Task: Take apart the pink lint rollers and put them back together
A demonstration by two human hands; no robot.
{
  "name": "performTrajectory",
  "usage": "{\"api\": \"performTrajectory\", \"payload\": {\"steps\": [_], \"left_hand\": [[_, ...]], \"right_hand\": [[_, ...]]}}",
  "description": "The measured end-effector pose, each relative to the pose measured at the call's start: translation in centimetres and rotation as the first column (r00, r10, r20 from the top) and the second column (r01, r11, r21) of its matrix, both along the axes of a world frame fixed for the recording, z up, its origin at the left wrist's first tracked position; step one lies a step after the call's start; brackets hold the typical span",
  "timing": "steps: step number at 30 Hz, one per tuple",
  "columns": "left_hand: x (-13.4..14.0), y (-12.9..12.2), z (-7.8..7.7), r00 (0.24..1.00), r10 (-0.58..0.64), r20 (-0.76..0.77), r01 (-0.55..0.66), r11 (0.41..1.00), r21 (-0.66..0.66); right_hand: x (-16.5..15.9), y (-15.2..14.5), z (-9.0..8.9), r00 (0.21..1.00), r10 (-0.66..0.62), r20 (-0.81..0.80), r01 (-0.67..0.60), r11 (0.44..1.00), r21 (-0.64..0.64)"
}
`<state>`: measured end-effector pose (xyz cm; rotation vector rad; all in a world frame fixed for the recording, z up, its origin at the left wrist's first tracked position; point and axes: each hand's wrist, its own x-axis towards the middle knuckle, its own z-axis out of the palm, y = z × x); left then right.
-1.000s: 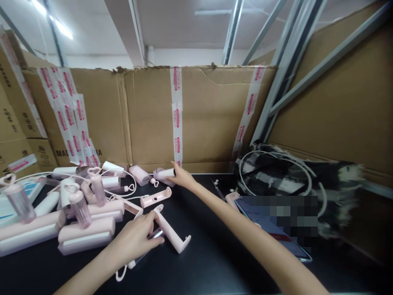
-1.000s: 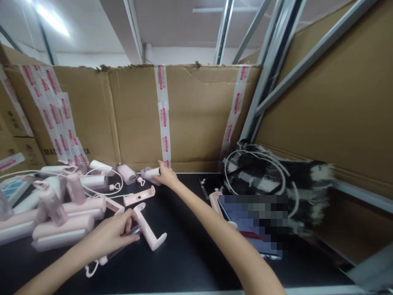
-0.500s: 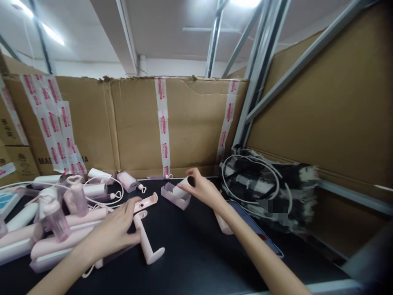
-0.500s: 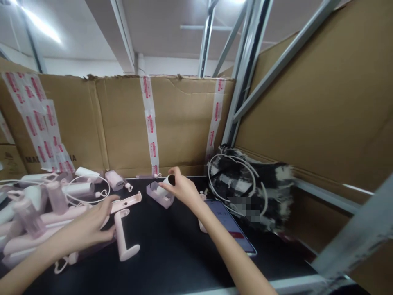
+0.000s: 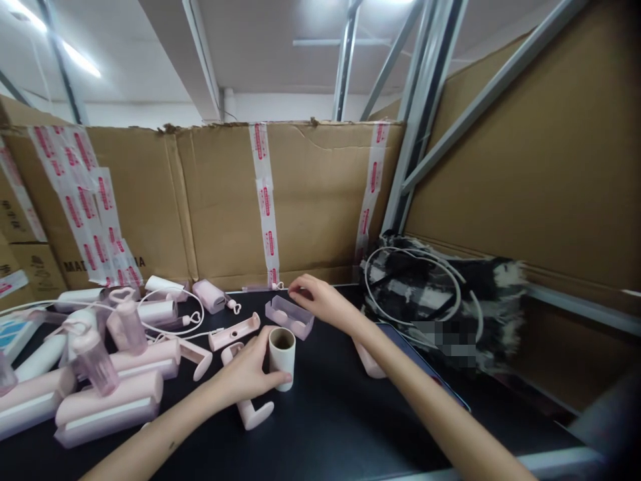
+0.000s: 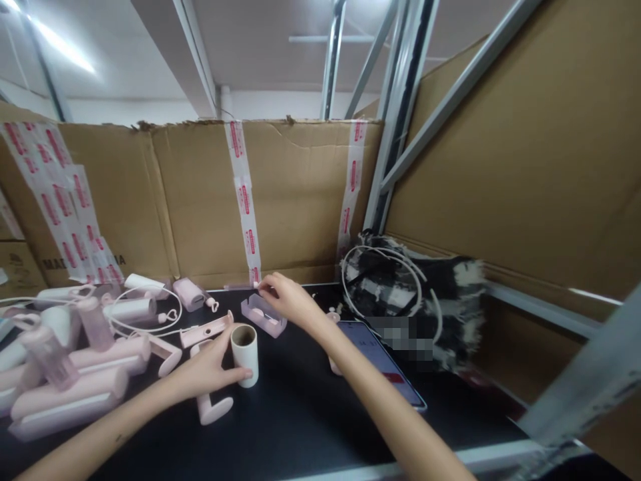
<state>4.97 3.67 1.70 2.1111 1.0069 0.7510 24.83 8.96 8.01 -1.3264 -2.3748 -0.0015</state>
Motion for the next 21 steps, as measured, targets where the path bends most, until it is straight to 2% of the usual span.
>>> {"api": "performTrajectory", "payload": {"steps": [2, 5, 8, 10, 13, 17, 19, 21], "left_hand": [[-0.3, -0.3, 0.5, 0.999, -0.004, -0.047, 0.005, 1.000, 0.018], [-0.4, -0.3, 0.7, 0.998, -0.009, -0.055, 0.009, 1.000, -0.008], [-0.4, -0.3, 0.5, 0.999, -0.028, -0.042, 0.029, 0.999, 0.016], [-0.4, -0.2, 0.3, 0.999, -0.033, -0.034, 0.035, 0.999, 0.032], [-0.5, -0.1, 0.2, 0.999, -0.026, -0.030, 0.027, 0.999, 0.039], [-0.6, 0.1, 0.1, 0.999, -0.029, -0.017, 0.029, 0.999, 0.033], [-0.6, 0.1, 0.1, 0.999, -0.037, -0.012, 0.037, 0.999, 0.006], [-0.6, 0.2, -0.1, 0.999, -0.050, 0.013, 0.050, 0.999, 0.013]], "right_hand": [[0.4, 2.5, 0.4, 0.993, 0.037, 0.115, -0.029, 0.997, -0.071], [-0.1, 5.3, -0.3, 0.966, 0.083, 0.246, -0.033, 0.979, -0.199], [-0.7, 6.3, -1.3, 0.953, 0.097, 0.286, -0.024, 0.968, -0.251], [-0.7, 6.0, -1.4, 0.962, 0.099, 0.255, -0.039, 0.972, -0.232], [-0.5, 4.2, -0.9, 0.987, 0.097, 0.131, -0.078, 0.986, -0.144], [-1.1, -0.7, -1.1, 0.988, 0.132, -0.081, -0.137, 0.988, -0.066], [-1.7, -3.5, -1.9, 0.928, 0.210, -0.308, -0.221, 0.975, 0.001], [-2.2, -5.7, -2.8, 0.895, 0.288, -0.340, -0.295, 0.955, 0.031]]}}
